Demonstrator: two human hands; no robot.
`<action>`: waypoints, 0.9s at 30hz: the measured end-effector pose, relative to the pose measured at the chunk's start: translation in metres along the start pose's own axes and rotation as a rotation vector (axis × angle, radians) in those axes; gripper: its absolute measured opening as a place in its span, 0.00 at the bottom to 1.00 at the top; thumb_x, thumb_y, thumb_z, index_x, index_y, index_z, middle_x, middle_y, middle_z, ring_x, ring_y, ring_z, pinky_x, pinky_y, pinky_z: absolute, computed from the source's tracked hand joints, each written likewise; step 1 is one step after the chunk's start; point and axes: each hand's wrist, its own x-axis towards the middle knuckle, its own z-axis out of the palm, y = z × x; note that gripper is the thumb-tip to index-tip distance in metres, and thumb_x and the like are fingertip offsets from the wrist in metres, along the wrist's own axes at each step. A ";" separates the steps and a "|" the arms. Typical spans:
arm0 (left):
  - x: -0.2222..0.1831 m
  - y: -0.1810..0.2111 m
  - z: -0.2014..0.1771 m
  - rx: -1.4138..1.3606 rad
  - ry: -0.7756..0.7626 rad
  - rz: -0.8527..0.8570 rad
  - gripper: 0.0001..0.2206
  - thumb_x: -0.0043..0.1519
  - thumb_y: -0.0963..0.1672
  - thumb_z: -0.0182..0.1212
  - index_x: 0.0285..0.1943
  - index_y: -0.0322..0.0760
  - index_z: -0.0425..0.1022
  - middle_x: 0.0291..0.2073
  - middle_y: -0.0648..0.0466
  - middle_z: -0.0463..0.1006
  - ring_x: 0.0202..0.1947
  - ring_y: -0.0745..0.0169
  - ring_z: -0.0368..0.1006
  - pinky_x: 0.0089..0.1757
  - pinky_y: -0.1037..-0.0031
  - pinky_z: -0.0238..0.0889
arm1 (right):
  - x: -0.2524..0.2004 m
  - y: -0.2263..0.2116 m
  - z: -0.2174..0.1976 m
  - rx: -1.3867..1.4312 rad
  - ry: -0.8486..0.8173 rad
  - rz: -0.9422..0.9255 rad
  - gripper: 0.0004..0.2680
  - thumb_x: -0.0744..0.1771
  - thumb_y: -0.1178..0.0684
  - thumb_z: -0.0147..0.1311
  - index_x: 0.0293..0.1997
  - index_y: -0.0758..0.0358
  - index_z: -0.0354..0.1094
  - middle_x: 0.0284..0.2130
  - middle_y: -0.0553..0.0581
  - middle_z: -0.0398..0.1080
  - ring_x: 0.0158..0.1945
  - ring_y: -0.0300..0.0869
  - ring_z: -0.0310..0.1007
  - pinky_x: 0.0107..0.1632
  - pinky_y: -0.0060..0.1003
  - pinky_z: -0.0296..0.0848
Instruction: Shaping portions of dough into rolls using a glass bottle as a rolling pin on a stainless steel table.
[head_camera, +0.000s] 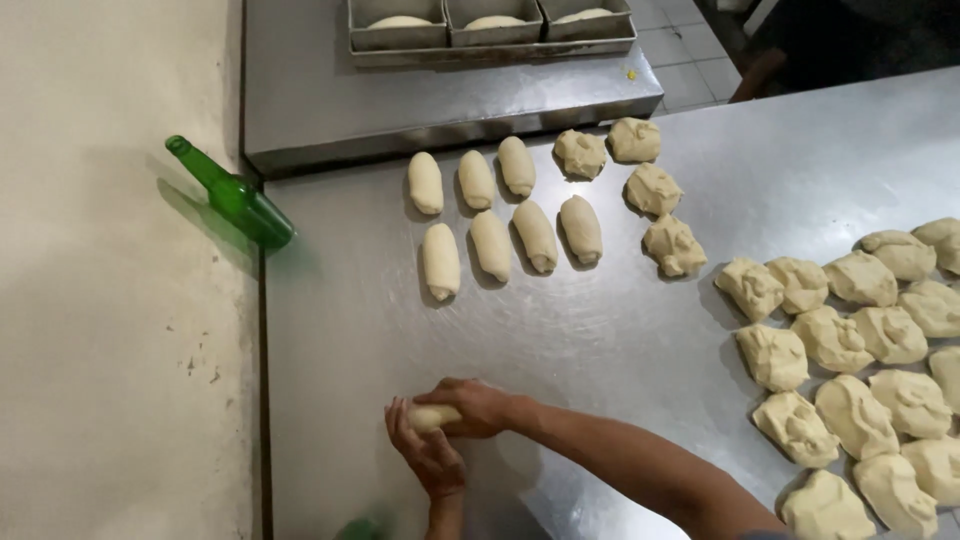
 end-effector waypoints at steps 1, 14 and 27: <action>-0.003 -0.003 -0.002 0.004 -0.008 -0.002 0.35 0.71 0.60 0.36 0.73 0.28 0.57 0.73 0.36 0.57 0.76 0.35 0.49 0.69 0.48 0.44 | -0.008 0.000 -0.001 0.008 0.003 0.004 0.25 0.65 0.47 0.63 0.72 0.55 0.62 0.54 0.62 0.71 0.54 0.57 0.73 0.56 0.50 0.72; -0.028 0.077 0.050 0.012 -0.106 -0.022 0.18 0.69 0.49 0.61 0.62 0.33 0.73 0.61 0.43 0.74 0.64 0.45 0.69 0.62 0.57 0.62 | -0.157 0.002 -0.104 1.989 0.706 0.160 0.23 0.74 0.41 0.40 0.74 0.68 0.48 0.55 0.65 0.69 0.52 0.52 0.76 0.53 0.48 0.77; -0.018 0.236 0.070 -0.309 -0.373 0.231 0.26 0.70 0.46 0.62 0.75 0.31 0.65 0.72 0.39 0.70 0.74 0.42 0.67 0.70 0.54 0.57 | -0.164 -0.069 -0.118 1.666 1.161 0.131 0.22 0.73 0.46 0.35 0.79 0.48 0.37 0.66 0.62 0.58 0.64 0.49 0.64 0.64 0.49 0.68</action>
